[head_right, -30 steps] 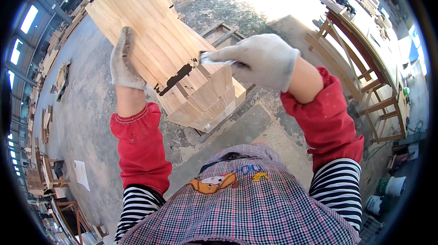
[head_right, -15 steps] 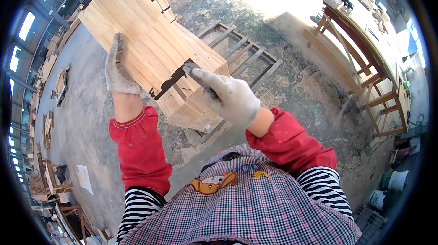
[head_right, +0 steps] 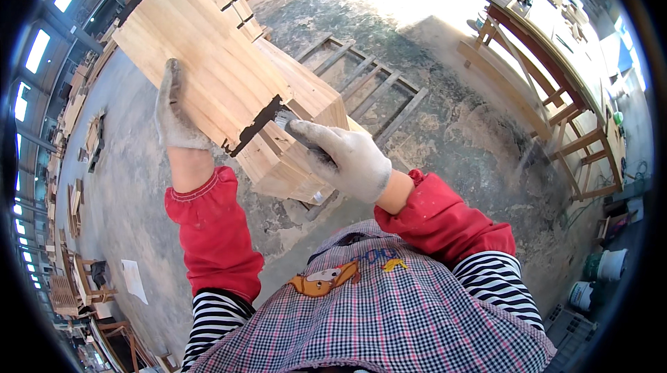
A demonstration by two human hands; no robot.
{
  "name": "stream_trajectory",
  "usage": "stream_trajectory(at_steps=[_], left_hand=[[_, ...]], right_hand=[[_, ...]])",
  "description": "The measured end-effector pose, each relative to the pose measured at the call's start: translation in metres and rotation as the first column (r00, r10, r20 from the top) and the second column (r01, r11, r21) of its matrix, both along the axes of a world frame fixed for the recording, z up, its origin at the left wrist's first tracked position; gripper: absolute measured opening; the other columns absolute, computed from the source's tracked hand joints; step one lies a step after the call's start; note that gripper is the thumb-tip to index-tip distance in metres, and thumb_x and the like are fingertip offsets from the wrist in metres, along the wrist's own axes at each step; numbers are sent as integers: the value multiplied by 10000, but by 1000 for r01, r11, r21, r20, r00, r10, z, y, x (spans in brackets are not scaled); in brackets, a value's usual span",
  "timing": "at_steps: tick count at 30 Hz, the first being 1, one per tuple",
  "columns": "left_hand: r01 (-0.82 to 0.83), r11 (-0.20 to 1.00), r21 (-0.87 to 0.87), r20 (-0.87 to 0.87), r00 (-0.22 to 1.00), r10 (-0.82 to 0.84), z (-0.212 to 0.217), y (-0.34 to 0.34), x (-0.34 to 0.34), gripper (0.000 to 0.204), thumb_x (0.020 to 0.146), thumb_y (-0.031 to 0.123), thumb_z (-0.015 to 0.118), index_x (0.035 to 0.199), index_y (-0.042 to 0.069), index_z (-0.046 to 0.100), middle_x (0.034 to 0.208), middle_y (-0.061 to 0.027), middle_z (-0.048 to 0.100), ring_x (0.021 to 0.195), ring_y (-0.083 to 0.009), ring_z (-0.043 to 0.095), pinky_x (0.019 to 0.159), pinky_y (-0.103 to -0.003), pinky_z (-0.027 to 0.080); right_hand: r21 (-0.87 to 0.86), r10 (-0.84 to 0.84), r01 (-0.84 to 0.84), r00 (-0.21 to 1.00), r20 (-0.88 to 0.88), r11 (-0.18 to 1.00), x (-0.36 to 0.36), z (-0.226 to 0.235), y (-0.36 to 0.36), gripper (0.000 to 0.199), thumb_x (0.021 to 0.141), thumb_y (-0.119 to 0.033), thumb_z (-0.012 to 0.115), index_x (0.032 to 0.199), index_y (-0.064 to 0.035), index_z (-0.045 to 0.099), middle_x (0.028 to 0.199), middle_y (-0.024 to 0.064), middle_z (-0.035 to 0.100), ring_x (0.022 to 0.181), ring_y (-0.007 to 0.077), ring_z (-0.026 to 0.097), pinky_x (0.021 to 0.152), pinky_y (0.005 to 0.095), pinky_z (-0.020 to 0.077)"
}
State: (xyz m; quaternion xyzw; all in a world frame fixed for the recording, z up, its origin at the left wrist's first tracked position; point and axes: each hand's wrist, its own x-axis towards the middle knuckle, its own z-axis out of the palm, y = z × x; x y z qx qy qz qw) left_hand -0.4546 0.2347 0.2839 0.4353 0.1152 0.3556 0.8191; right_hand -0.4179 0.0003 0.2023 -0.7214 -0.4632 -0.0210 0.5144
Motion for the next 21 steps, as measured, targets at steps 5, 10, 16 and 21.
stream_trajectory(at_steps=[5, 10, 16, 21], left_hand=[[-57, 998, -41, -21, 998, 56, 4, -10, -1, 407, 892, 214, 596, 1224, -6, 517, 1172, -127, 602, 1055, -266, 606, 889, -419, 525], [-46, 999, 17, -26, 999, 46, 5, -8, -3, 409, 888, 220, 603, 1220, -5, 522, 1179, -124, 600, 1061, -258, 604, 892, -413, 525], [-17, 1000, -11, 9, 1000, 17, -2, 0, 0, 383, 901, 205, 598, 1198, -22, 520, 1135, -119, 606, 1019, -241, 619, 859, -400, 541], [57, 998, 19, 15, 998, -57, 7, -13, -11, 382, 895, 200, 603, 1192, -28, 527, 1128, -129, 609, 1015, -252, 621, 864, -399, 540]], right_hand=[[46, -16, 15, 1000, 6, 999, 10, -7, 5, 422, 788, -37, 614, 1207, -77, 574, 935, 153, 667, 780, 291, 662, 692, 345, 529], [76, 42, -48, 996, 76, 996, 15, -24, -2, 458, 788, 2, 591, 1242, -10, 533, 825, 164, 631, 690, 237, 650, 641, 318, 510], [-240, 243, -176, 926, 289, 955, 13, 30, -1, 467, 796, -28, 581, 1258, -94, 554, 807, 114, 653, 588, 207, 616, 558, 308, 503], [-506, 310, -108, 890, 335, 856, 52, 66, -11, 472, 825, -152, 576, 1289, -232, 537, 719, 77, 635, 619, 229, 628, 570, 334, 517]])
